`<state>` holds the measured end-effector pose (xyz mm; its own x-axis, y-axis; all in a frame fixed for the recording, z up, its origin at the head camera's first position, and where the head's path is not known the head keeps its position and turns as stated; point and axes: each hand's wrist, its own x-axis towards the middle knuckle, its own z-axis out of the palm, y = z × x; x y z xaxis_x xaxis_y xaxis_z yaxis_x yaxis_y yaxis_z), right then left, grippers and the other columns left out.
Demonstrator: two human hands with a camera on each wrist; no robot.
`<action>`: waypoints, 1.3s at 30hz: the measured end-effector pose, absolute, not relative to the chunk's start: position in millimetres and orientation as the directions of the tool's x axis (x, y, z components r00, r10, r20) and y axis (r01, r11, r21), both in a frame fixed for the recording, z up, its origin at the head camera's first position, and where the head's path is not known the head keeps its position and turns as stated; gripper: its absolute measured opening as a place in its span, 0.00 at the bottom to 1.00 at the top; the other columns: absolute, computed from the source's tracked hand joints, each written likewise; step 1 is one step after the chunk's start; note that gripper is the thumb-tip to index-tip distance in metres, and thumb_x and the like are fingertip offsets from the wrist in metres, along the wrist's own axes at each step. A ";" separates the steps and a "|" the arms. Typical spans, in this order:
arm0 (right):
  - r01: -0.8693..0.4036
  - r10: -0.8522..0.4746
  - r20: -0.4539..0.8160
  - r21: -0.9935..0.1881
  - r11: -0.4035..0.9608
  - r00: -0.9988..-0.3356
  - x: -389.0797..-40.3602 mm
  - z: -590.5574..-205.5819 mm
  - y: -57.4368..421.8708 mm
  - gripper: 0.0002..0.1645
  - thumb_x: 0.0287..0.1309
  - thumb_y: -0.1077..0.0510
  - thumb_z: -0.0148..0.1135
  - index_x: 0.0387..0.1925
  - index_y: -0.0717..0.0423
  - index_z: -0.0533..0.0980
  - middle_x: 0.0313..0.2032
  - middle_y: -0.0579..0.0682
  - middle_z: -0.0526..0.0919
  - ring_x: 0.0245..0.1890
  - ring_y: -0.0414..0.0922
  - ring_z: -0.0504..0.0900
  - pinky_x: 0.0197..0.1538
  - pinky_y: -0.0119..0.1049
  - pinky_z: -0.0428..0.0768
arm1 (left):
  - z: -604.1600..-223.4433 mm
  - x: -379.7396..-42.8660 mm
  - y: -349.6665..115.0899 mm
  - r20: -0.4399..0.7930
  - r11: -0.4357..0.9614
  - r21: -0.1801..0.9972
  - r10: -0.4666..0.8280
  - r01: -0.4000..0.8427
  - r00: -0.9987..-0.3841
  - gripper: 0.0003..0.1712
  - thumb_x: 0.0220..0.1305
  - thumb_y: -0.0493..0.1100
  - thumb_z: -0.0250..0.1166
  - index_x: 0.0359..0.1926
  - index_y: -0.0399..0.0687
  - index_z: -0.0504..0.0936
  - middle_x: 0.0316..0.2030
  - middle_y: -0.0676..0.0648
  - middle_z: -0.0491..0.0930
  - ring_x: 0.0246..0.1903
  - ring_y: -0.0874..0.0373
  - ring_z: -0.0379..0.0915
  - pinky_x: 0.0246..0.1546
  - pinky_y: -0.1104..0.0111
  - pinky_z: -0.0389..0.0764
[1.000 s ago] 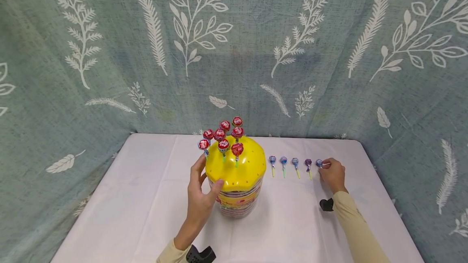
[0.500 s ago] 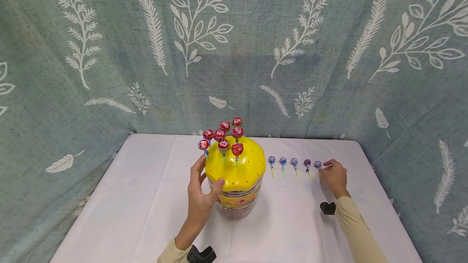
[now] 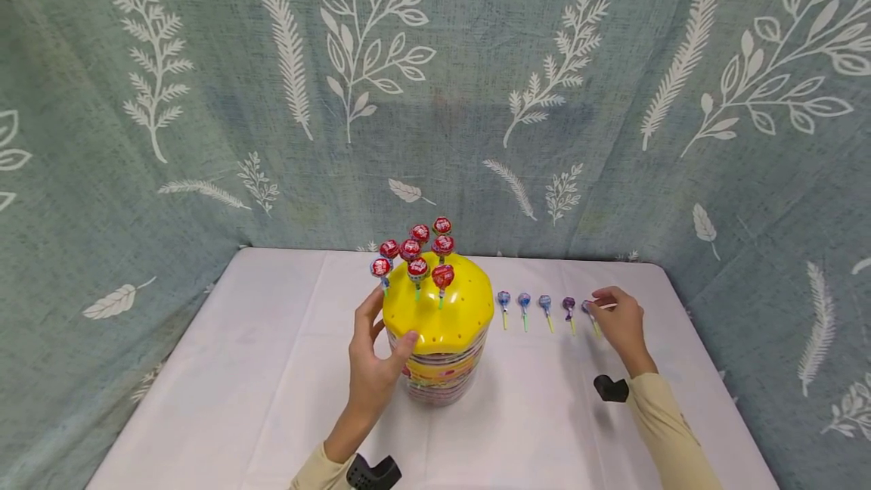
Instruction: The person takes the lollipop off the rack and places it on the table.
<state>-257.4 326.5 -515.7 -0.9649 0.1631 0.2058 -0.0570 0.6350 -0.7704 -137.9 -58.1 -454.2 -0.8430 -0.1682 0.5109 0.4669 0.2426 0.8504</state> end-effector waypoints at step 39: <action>-0.347 0.030 0.424 -0.778 0.524 -0.905 -214.1 -411.3 238.2 0.10 0.57 0.61 0.64 0.40 0.61 0.78 0.38 0.54 0.81 0.34 0.34 0.77 0.30 0.24 0.75 | -455.1 -137.9 -55.8 0.514 0.242 0.850 -0.180 0.468 -0.839 0.42 0.55 0.50 0.65 0.69 0.62 0.57 0.67 0.57 0.60 0.65 0.56 0.56 0.58 0.47 0.64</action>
